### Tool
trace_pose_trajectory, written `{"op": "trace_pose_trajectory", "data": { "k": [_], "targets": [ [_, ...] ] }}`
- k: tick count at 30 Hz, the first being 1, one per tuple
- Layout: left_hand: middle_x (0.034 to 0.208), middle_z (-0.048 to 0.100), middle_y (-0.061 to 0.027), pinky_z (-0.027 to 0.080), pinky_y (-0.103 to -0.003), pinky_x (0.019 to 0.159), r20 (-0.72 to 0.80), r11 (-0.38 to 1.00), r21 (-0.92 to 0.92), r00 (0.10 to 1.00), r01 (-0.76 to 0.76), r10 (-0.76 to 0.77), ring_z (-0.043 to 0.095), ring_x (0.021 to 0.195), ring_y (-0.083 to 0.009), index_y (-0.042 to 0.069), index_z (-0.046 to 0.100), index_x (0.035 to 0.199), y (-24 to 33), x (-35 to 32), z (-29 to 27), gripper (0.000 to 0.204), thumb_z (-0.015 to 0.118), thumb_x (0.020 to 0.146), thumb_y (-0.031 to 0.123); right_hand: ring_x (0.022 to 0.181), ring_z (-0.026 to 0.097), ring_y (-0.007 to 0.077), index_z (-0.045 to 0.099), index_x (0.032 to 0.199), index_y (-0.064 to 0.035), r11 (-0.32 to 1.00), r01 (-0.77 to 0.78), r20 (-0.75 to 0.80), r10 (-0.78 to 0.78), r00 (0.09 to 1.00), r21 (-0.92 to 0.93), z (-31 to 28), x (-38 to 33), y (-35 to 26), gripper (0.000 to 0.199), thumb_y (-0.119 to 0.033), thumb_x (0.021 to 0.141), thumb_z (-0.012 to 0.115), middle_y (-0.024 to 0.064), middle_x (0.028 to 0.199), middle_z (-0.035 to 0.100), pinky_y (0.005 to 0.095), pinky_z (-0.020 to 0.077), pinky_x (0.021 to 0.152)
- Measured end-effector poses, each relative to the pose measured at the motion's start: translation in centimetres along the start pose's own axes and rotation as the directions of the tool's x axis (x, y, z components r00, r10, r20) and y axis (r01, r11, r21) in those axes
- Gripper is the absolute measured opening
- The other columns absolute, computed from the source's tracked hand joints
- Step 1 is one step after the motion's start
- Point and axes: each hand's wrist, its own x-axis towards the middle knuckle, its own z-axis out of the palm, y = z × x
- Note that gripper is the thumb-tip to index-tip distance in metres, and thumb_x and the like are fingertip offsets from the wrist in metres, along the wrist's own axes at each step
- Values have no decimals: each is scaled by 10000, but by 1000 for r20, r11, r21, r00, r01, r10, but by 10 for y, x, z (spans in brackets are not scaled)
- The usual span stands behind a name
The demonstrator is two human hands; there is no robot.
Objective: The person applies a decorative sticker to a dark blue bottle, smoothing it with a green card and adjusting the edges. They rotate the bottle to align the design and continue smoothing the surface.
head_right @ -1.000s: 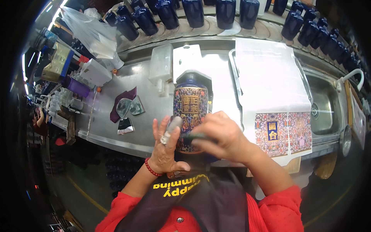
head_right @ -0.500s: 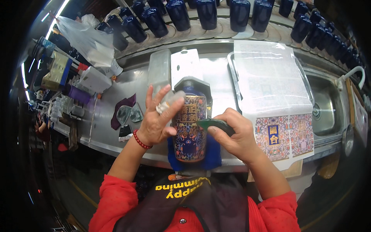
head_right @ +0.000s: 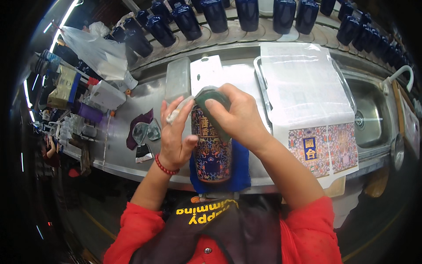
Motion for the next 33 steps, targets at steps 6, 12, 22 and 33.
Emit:
{"op": "trace_pose_trajectory", "data": {
  "k": [6,12,22,33],
  "targets": [
    [1498,456,-291,79,-619,1213,230,994,37,967,98,-104,424,1385,-488,-22,418,1508,71,-54,-16,1049,774,777,639,692,598,67,640,1018,-15,868,-365,-80,413,907,337,-5,2,9,198,-200,968,684,28,829,659,232,507,606],
    [1501,451,-309,157,-655,1188,145,990,136,988,26,-46,420,1405,-505,-36,374,1537,61,-65,7,1089,854,733,520,751,580,55,640,1019,-10,923,-361,-257,385,887,136,0,-1,12,192,-193,976,679,17,821,641,230,505,663],
    [1551,372,-339,108,-660,1203,147,965,-189,976,184,-158,379,1458,-459,-90,200,1580,38,-97,21,1171,730,821,629,662,619,94,632,931,4,946,-223,-197,271,942,236,-1,-10,13,192,-181,960,677,46,792,675,254,504,581],
    [1429,583,-164,58,-625,1219,247,990,60,963,-127,109,312,1489,-412,31,376,1561,-11,-2,-12,952,326,959,766,674,627,82,618,1009,-9,811,-266,-176,407,896,522,-9,-42,9,176,-170,981,682,34,810,665,231,526,582]
  ]
}}
